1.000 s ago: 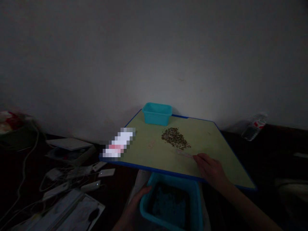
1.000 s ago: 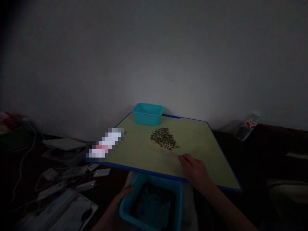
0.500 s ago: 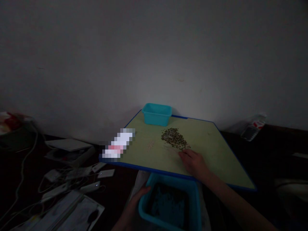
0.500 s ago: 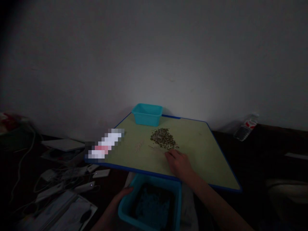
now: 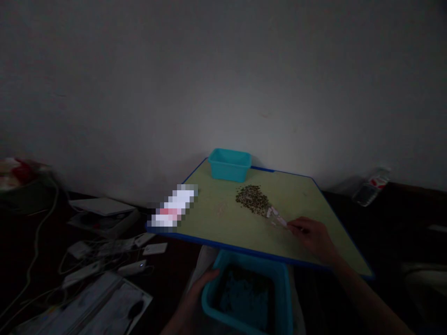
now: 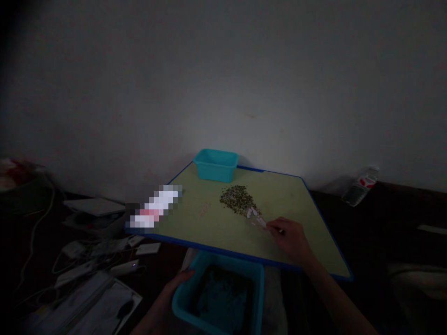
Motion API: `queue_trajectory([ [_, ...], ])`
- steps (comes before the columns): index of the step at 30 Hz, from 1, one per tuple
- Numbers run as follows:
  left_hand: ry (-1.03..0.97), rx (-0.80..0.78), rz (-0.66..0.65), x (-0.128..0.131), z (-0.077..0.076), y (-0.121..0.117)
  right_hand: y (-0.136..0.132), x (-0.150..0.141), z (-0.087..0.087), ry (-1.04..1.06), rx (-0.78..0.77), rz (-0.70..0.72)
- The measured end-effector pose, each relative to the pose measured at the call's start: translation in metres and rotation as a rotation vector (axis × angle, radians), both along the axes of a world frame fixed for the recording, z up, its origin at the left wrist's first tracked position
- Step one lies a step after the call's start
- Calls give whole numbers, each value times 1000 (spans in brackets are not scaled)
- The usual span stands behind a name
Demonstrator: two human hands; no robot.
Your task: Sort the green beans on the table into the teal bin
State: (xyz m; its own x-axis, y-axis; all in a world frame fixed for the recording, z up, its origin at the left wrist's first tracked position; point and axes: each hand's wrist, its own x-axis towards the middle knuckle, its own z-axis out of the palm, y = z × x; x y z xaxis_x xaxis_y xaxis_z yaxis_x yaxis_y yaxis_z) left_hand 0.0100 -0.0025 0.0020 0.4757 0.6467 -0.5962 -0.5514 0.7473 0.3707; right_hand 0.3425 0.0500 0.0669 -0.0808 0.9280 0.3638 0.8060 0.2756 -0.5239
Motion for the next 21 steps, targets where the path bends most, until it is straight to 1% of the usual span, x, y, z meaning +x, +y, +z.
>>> queue_trajectory([
  [2,11,1,-3,2,-1,0,2,7,4,122,-217,11],
  [4,-2,13,4,2,0,0,5,10,6,273,-397,8],
  [6,-19,26,2,1,3,0,7,9,6,389,-506,12],
  [9,-61,36,-19,-2,8,0,9,4,8,440,-607,78],
  [11,-92,41,-24,-5,9,0,10,-1,11,425,-638,112],
  [16,-69,55,-5,-3,8,0,18,-17,17,378,-604,128],
  [19,-23,30,8,0,7,-1,30,-31,14,392,-599,144],
  [21,-26,23,-7,0,6,-1,40,-42,11,387,-589,141],
])
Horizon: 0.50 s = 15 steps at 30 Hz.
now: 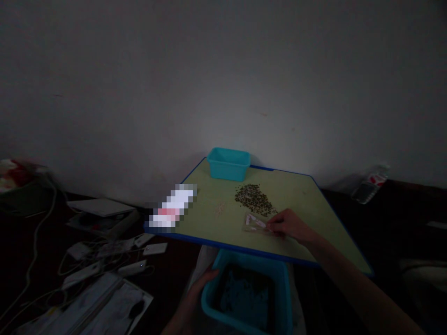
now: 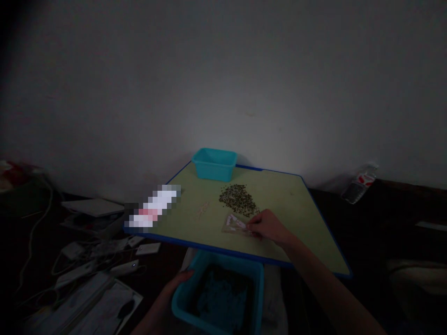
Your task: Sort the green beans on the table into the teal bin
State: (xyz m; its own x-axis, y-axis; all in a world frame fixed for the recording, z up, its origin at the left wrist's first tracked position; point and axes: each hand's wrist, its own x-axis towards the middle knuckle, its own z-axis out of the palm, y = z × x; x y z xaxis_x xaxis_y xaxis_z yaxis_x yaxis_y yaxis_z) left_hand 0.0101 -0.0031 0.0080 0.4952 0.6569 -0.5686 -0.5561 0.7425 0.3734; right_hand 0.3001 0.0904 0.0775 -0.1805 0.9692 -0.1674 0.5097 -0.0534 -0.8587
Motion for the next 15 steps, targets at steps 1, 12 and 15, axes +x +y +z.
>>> queue_trajectory([
  [1,-7,10,-11,0,-1,0,6,-7,-2,-9,1,0],
  [12,100,20,-33,-4,-15,4,33,-25,14,-14,84,107],
  [15,90,-3,-26,-3,-16,3,30,9,15,-150,282,27],
])
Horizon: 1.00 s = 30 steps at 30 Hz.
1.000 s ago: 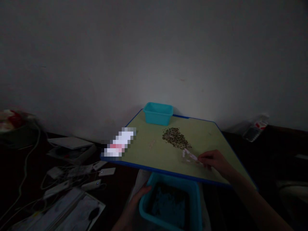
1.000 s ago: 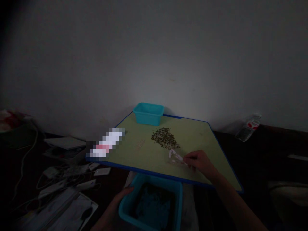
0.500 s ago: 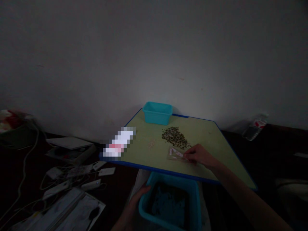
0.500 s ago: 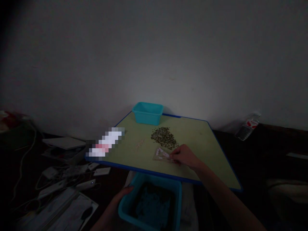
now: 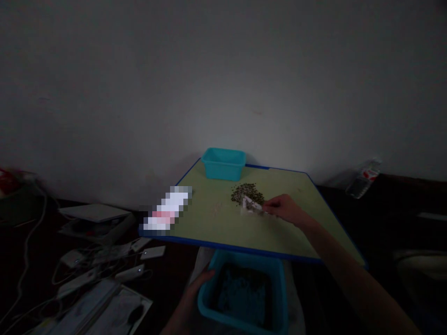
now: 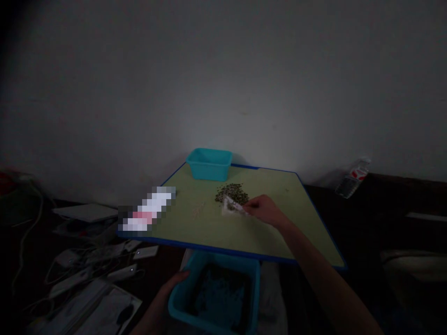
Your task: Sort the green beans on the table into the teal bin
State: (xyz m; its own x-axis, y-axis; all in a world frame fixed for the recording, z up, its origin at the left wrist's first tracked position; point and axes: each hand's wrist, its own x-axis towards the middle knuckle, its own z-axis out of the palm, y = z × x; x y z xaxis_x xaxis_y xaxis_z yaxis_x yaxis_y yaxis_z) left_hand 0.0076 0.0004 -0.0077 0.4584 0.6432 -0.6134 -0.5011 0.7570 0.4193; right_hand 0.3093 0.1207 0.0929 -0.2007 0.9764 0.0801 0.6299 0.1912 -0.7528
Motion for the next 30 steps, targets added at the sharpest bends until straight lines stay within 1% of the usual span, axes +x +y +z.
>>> queue_trajectory([
  [2,-2,-31,15,3,-2,0,0,16,-7,-86,176,-78],
  [4,-11,-44,25,6,-4,-1,2,22,-19,-124,293,-146],
  [7,-29,-11,29,8,-7,-2,5,16,-36,-171,384,-164],
  [10,5,0,15,7,-7,-3,6,5,-45,-198,444,-179],
  [15,8,-20,-13,6,-2,-4,-1,0,-47,-212,449,-173],
  [21,18,-10,10,8,1,-5,-5,-1,-50,-179,474,-156],
  [26,35,-20,-11,8,5,-6,-9,-3,-47,-188,456,-124],
  [30,38,-1,-17,7,4,-5,-10,-4,-45,-177,459,-162],
])
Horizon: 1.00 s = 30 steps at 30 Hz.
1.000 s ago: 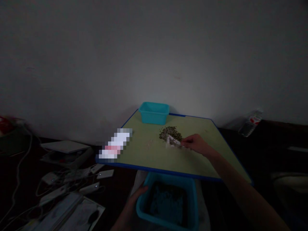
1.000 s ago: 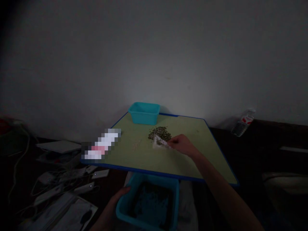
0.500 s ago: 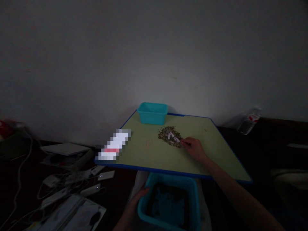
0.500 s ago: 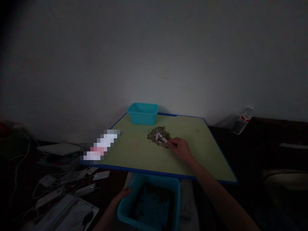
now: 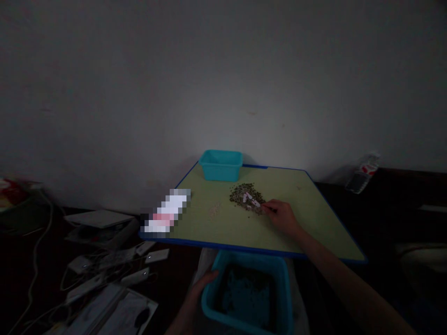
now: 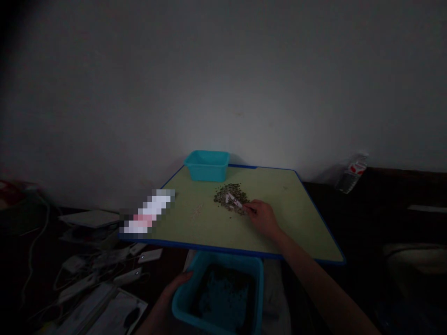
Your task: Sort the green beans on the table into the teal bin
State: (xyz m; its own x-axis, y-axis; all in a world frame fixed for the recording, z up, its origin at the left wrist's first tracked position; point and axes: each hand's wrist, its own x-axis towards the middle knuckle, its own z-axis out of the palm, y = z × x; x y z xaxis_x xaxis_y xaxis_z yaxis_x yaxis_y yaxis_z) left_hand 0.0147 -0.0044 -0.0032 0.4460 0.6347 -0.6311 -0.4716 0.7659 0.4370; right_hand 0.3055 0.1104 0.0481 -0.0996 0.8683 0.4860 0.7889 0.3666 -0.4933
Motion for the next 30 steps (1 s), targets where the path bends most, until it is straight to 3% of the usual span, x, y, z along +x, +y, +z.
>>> queue_trajectory([
  [5,13,40,-1,1,0,1,0,-1,0,-19,-21,31],
  [12,-4,122,27,3,14,-2,0,-2,1,-23,6,-13],
  [30,12,57,33,5,21,-4,1,-1,-1,5,-1,0],
])
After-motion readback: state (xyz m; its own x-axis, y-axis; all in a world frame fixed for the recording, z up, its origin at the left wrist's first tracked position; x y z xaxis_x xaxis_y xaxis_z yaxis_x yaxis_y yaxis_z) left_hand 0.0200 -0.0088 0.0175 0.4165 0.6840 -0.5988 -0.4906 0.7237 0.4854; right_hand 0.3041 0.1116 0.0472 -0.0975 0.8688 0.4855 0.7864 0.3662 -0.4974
